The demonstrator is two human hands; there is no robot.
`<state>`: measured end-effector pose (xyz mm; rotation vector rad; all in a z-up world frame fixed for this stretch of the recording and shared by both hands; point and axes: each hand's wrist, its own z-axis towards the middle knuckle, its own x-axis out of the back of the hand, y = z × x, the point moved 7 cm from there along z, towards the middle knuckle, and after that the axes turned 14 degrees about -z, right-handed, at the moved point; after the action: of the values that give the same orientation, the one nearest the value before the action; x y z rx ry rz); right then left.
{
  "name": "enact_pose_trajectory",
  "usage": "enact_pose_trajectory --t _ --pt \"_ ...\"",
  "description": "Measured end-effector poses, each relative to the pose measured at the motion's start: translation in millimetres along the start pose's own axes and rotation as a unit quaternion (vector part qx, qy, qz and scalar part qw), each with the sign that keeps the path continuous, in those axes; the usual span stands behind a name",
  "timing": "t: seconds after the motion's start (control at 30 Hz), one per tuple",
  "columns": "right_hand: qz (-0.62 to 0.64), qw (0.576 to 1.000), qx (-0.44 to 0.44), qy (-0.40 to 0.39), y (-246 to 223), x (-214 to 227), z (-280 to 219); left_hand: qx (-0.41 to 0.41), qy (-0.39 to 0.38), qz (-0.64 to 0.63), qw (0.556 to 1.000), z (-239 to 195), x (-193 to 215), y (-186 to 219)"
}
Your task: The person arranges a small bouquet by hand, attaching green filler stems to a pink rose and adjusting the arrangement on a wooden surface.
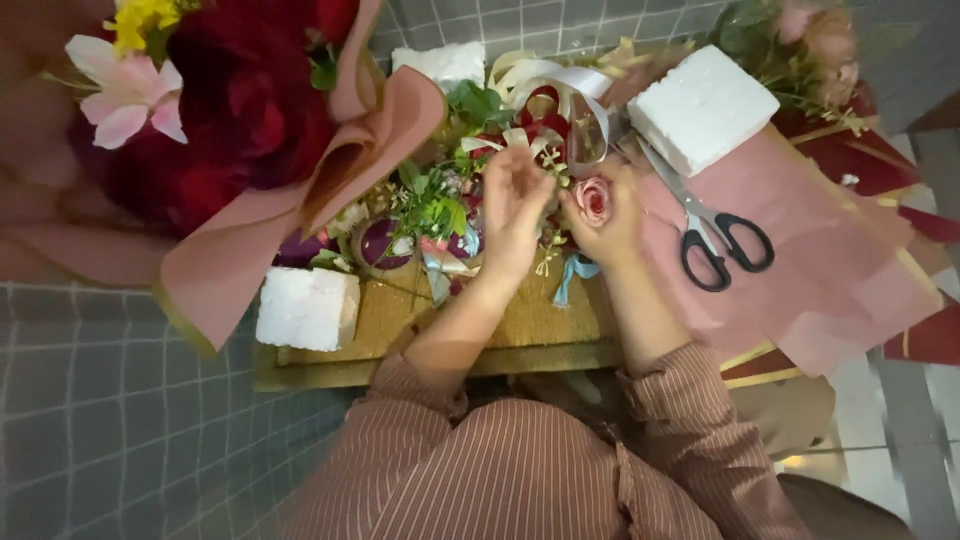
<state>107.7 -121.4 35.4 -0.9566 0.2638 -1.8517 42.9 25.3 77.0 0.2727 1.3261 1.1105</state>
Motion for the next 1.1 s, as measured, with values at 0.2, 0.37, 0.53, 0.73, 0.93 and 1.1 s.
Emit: enact_pose_trajectory --t 0.2,0.37,0.53,0.73,0.93,1.1 --pt "0.098 0.994 -0.047 0.029 -14 19 10 -0.05 -0.035 0.077 0.995 7 -20 8" --pt "0.072 0.996 -0.041 0.032 -30 33 40 -0.12 -0.076 0.097 0.985 25 -36 30" --pt "0.038 0.999 0.009 0.03 -67 55 88 -0.214 -0.115 0.086 0.966 56 -75 78" --pt "0.051 0.996 0.054 0.038 -68 77 127 -0.293 -0.161 0.137 0.932 70 -104 82" --pt "0.085 0.991 0.105 -0.017 -77 93 148 -0.299 -0.187 0.179 0.918 81 -100 70" --pt "0.233 0.971 0.018 -0.059 -63 84 151 -0.298 -0.192 0.201 0.913 85 -105 72"
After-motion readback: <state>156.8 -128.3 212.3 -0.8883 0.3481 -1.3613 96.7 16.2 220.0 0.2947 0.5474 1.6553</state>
